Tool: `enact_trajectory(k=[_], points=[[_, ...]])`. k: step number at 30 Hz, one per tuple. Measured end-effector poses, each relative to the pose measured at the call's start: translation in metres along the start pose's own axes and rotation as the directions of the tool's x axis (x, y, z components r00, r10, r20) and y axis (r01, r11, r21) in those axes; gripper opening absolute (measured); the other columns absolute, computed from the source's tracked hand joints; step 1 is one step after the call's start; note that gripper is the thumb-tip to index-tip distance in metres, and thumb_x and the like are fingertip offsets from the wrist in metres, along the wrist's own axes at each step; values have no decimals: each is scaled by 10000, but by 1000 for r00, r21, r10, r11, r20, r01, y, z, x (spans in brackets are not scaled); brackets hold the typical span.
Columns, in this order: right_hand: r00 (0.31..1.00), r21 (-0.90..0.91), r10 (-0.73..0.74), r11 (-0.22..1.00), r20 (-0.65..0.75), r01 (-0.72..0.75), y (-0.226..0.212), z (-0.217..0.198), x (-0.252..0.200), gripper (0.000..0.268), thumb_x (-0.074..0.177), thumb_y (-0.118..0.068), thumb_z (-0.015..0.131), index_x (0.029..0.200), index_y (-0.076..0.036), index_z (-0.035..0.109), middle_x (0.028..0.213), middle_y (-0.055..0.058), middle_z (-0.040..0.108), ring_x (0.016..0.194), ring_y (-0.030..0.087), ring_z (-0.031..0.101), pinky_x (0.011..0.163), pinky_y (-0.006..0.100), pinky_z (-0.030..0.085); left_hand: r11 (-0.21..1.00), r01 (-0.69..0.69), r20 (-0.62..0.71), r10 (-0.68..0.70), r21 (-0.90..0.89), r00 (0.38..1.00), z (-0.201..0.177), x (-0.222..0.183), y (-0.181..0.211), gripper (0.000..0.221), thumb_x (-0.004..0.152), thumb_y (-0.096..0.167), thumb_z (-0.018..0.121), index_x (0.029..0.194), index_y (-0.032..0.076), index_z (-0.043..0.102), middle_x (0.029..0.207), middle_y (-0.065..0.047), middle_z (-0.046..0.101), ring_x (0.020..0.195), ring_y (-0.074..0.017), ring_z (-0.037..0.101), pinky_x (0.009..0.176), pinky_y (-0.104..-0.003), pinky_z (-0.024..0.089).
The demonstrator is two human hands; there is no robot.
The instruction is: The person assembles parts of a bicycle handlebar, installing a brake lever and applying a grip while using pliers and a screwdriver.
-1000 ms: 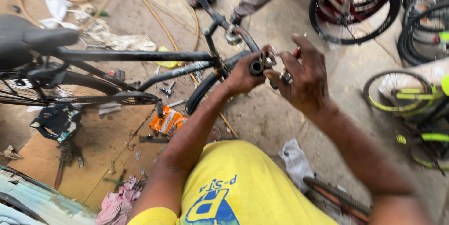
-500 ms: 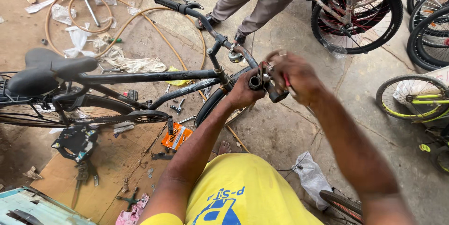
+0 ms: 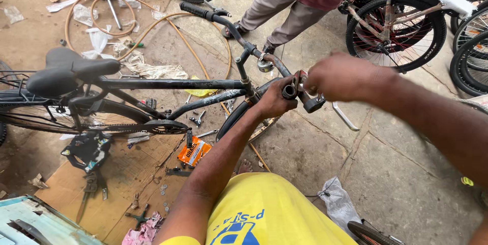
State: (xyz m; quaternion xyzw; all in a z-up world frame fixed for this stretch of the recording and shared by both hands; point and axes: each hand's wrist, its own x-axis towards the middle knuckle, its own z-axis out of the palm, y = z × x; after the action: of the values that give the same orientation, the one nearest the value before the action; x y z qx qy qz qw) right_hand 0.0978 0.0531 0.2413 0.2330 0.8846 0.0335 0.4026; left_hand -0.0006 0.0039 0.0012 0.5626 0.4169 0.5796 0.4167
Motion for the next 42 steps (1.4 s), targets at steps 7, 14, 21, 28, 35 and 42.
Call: enact_trajectory(k=[7,14,21,28,35,42], points=[[993,-311,-114,944,-10,106,2,-2,-22,388,943,-35,599,1126,-352,729,1113,-38,651,1274,149,516,1310,543,92,978,193,45,-197,80,979,-5,15,-1,496,711,16,723,1198,47,639,891,-29,639,803,-139,590,749,-314,542],[916,123,-42,988,-398,98,-14,18,-24,322,1044,-64,526,1232,-265,692,893,-15,699,822,130,693,785,330,592,905,423,284,-416,41,864,-25,36,9,453,866,188,669,1302,125,566,769,-30,671,668,-128,617,598,-278,546],[158,340,-542,-253,-825,906,-245,80,26,284,928,-95,717,1206,-96,662,1137,100,682,979,271,661,874,353,523,939,328,474,-336,102,814,-47,53,17,427,693,-29,671,1120,-15,668,804,-67,664,645,-139,608,554,-303,510],[255,635,-689,-376,-679,675,-183,140,-4,130,1065,-98,653,1178,-35,647,1021,97,697,947,282,693,879,335,545,945,252,111,-233,-210,966,-8,20,0,470,699,-66,708,1167,-42,676,972,-80,714,828,-145,678,760,-264,560],[243,514,473,610,-847,603,-106,217,42,235,853,-32,786,1064,-60,687,1008,119,710,939,316,698,820,411,576,830,384,-66,-445,-403,893,-7,33,35,433,699,-80,662,1131,-59,673,892,-116,718,583,-199,679,547,-339,595],[622,703,484,-21,-615,711,-65,244,151,503,802,-187,845,1204,33,638,1129,163,696,1030,255,660,869,392,545,870,469,-149,-490,-153,859,5,62,37,354,754,-1,711,1103,-30,660,773,-121,710,584,-191,697,520,-329,580]])
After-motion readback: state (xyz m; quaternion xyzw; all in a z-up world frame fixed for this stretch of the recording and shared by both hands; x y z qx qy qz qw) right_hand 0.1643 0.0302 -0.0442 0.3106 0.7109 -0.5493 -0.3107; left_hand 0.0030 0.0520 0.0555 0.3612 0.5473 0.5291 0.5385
